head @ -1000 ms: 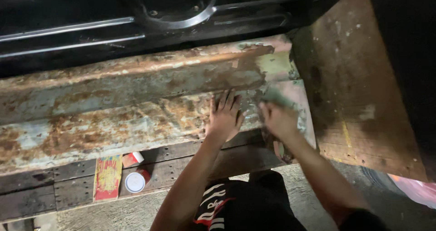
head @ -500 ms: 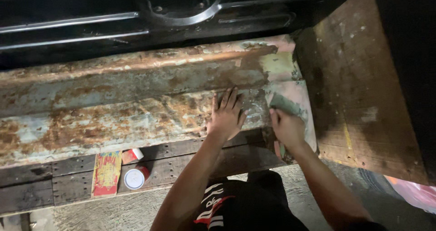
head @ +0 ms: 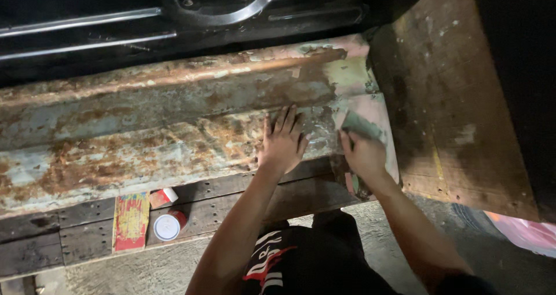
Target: The person uses a sanding block to sand a large, rusty metal panel resting on a wooden workbench. The person moves the sanding block back and forth across the surface, removing rust and old paint.
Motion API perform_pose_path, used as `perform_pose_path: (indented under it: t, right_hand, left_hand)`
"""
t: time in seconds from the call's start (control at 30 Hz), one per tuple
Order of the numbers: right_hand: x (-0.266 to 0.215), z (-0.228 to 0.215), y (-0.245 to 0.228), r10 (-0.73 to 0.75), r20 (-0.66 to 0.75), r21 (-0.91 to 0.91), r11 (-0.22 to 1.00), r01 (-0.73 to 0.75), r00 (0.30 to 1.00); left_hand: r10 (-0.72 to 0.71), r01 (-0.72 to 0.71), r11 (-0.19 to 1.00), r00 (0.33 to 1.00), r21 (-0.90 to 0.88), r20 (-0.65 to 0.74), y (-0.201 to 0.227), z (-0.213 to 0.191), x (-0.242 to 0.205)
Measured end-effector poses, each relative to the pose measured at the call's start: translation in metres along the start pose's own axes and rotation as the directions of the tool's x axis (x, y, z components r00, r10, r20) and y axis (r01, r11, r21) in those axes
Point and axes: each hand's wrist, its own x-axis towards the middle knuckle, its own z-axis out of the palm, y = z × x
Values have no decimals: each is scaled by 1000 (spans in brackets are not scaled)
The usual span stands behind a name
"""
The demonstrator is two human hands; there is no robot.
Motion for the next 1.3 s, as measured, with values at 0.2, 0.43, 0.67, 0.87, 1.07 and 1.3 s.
perform_pose_path:
  t: [0.2,0.43,0.67,0.87,1.07,1.3]
  right_hand:
    - [46,-3,12,108,111,2,994,-109,988]
    - [70,-7,15,32,65,-2,999,-32,997]
    - [-15,-29,-2,-21,250,2,1000,21,968]
    - [39,-6,15,52,107,-10,999,-51,993]
    - [29,0,26,37,102,30,999,-40,994]
    - [37,-15,17,123,229,39,990,-136,966]
  left_hand:
    - [21,-21,999,1000,33,-1,-1,1,1]
    - [21,-21,1000,999,11,-34,1,0,0]
    - [18,-18,1000,1000,-15,-14,-1,0,0]
    - [-1,1,1000,1000,12,16,-1,4,2]
    - [19,-19,999,1000,-27,-14,-1,4,2]
    - [19,-18,1000,1000,24,-15,1,-2,0]
